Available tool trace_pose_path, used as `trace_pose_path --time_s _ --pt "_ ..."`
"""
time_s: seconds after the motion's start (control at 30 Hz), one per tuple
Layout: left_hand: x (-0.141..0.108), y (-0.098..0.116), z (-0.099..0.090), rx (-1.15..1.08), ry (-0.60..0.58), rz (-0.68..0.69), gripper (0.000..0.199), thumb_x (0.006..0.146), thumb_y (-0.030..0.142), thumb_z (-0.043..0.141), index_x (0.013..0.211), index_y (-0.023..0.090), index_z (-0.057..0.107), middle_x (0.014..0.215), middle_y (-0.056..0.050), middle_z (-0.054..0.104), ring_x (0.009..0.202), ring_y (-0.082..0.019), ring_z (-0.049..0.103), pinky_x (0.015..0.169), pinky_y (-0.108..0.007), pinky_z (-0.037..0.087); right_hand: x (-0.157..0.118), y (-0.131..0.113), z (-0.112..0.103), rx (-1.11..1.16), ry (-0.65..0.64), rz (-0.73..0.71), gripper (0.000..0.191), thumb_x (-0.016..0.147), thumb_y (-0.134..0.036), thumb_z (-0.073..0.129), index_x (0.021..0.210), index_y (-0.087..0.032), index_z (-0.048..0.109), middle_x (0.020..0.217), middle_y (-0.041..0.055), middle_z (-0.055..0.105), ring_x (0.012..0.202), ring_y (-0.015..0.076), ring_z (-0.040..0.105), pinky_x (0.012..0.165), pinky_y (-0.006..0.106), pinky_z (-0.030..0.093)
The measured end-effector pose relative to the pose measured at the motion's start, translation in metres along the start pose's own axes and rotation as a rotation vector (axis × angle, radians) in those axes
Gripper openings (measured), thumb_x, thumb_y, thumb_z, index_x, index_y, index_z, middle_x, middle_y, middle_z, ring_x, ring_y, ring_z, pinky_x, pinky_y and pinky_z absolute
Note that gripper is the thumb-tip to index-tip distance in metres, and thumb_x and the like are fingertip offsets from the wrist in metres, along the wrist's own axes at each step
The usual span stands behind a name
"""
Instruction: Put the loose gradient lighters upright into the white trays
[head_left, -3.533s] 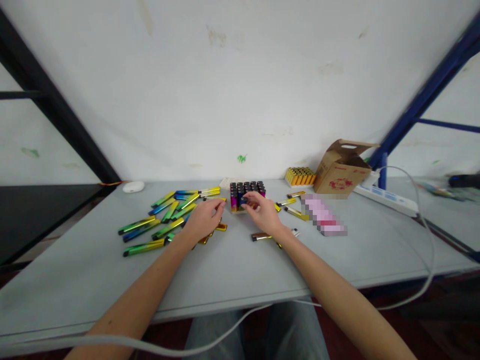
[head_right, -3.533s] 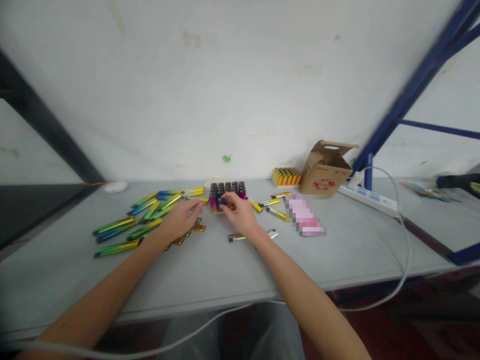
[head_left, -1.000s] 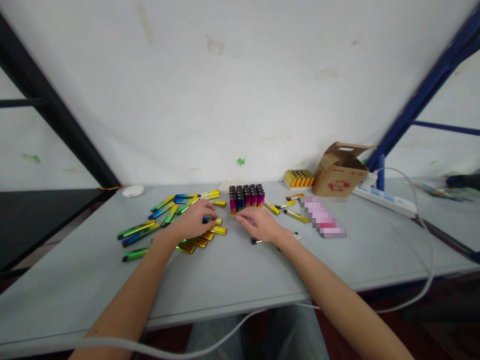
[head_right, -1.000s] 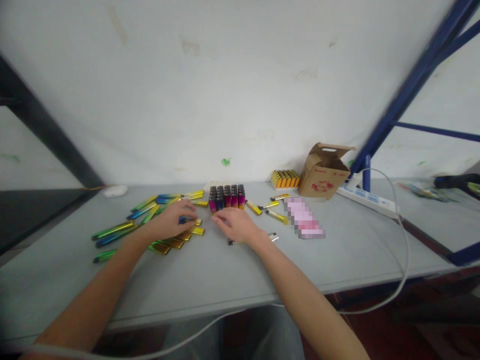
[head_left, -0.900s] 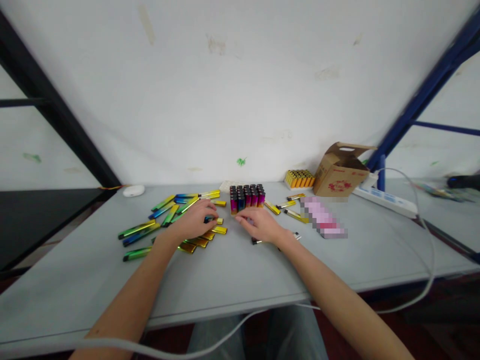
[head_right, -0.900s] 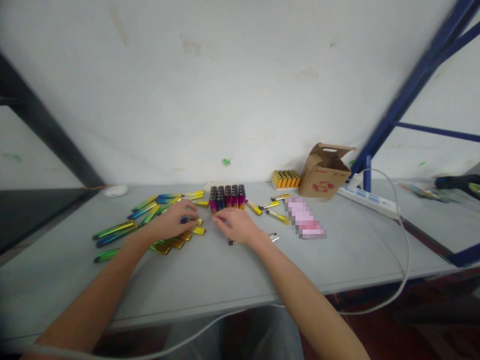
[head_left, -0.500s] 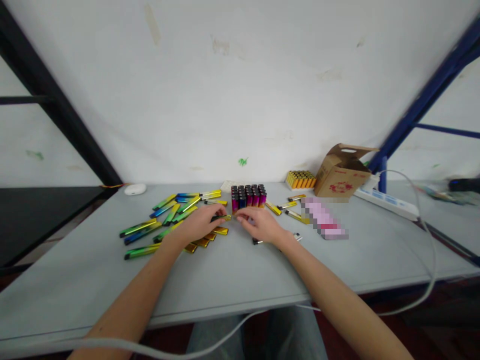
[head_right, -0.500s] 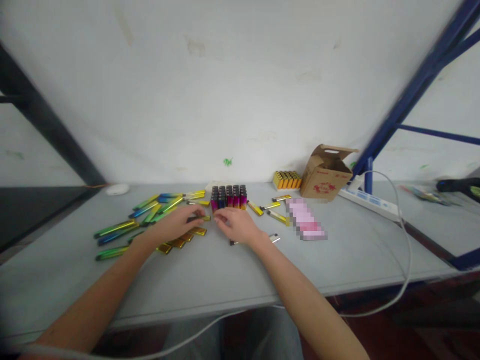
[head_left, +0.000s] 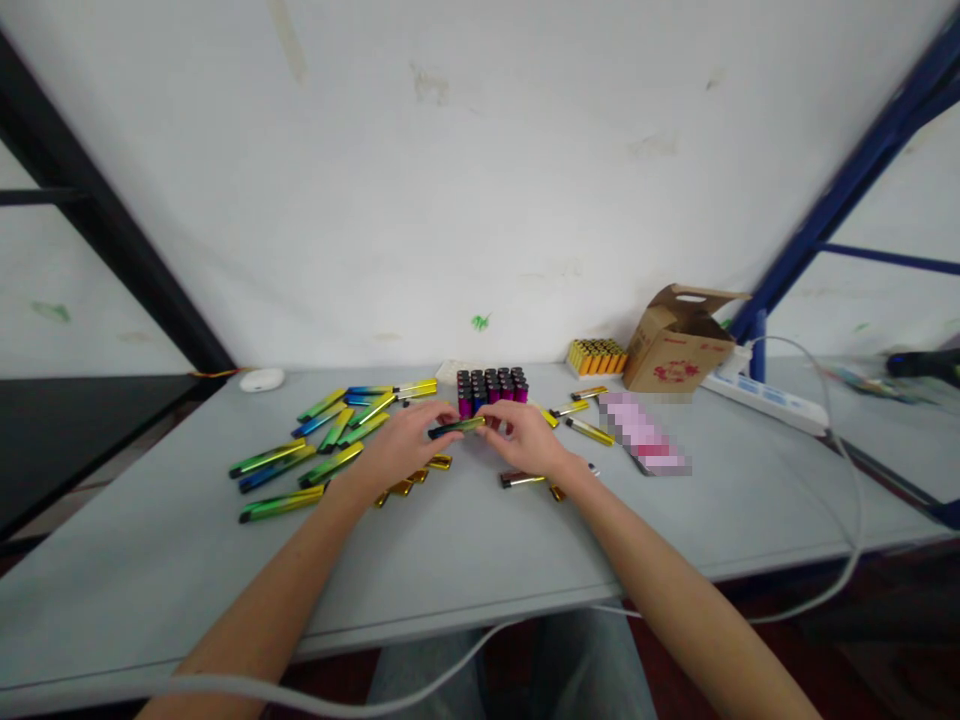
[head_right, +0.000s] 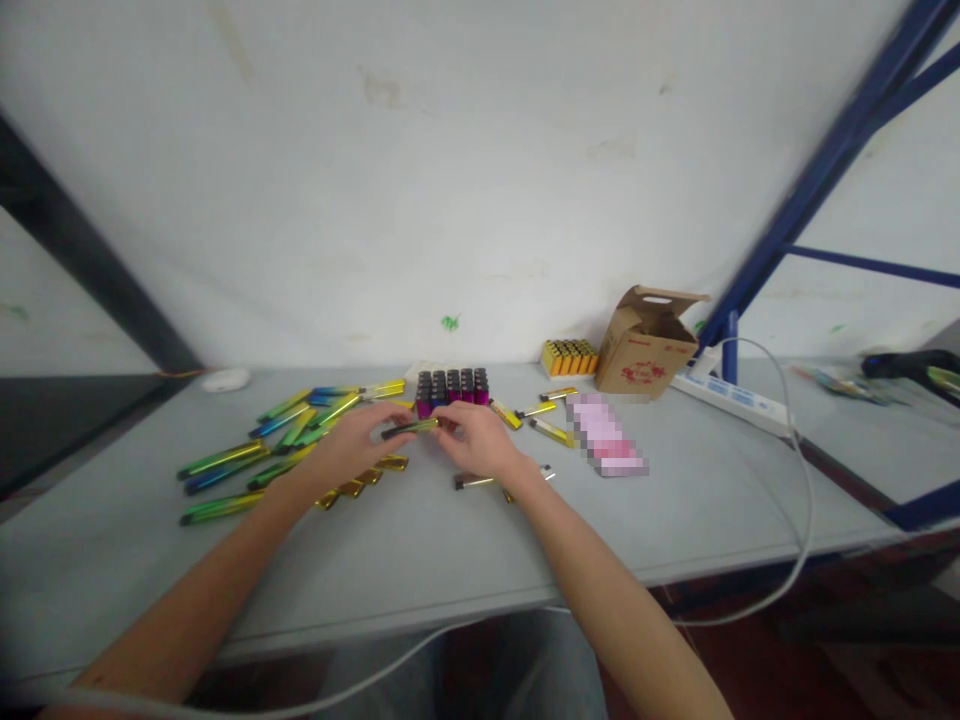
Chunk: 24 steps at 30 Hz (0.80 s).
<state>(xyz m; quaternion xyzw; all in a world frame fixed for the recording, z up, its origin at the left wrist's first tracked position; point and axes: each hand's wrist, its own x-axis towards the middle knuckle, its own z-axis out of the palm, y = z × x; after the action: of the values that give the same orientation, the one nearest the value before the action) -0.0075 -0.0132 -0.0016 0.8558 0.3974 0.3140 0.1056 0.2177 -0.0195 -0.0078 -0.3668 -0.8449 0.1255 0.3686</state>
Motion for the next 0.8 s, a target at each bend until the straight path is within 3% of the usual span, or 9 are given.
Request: trace_pose_path --time_s 0.2,0.43,0.57,0.67,0.8 --pt "0.002 -0.009 0.001 -0.019 0.141 0.049 0.024 0.087 0.041 0.062 0.095 0.020 0.070 0.099 -0.008 0.071 0.095 -0.023 0.065 0.090 -0.037 0.050 0.001 0.003 -0.006 0.086 0.084 0.101 0.017 0.088 -0.028 0.058 0.096 -0.018 0.069 0.081 0.0019 0.069 0.067 0.0135 0.059 0.060 0.023 0.043" --pt "0.003 0.005 0.005 -0.056 0.249 0.144 0.019 0.084 0.037 0.067 0.091 0.019 0.070 0.094 -0.007 0.071 0.090 -0.021 0.066 0.085 -0.036 0.053 -0.003 0.000 0.002 -0.106 -0.040 0.004 0.027 0.083 -0.027 0.065 0.108 -0.016 0.067 0.098 0.0080 0.073 0.084 0.0196 0.065 0.076 0.029 0.046" --pt "0.003 0.016 0.005 -0.061 0.249 0.175 0.017 0.083 0.035 0.068 0.090 0.019 0.070 0.093 -0.007 0.072 0.088 -0.020 0.066 0.083 -0.034 0.053 -0.004 -0.002 0.010 -0.077 -0.082 -0.011 0.028 0.090 -0.029 0.057 0.114 -0.016 0.064 0.103 0.0109 0.072 0.089 0.0215 0.066 0.079 0.030 0.046" --pt "0.003 0.020 0.004 -0.054 0.311 0.156 0.018 0.084 0.035 0.066 0.090 0.018 0.069 0.090 -0.006 0.072 0.085 -0.019 0.066 0.080 -0.032 0.053 -0.003 -0.005 0.013 0.069 -0.078 0.056 0.021 0.093 -0.030 0.052 0.107 -0.018 0.063 0.091 0.0072 0.071 0.078 0.0186 0.063 0.071 0.028 0.045" --pt "0.003 0.017 0.001 -0.039 0.415 0.064 0.019 0.089 0.032 0.056 0.082 0.018 0.066 0.080 -0.003 0.071 0.074 -0.016 0.064 0.074 -0.028 0.051 0.002 -0.010 0.011 0.560 -0.016 0.250 0.012 0.089 -0.029 0.051 0.094 -0.019 0.055 0.078 0.0015 0.065 0.060 0.0128 0.057 0.055 0.024 0.042"
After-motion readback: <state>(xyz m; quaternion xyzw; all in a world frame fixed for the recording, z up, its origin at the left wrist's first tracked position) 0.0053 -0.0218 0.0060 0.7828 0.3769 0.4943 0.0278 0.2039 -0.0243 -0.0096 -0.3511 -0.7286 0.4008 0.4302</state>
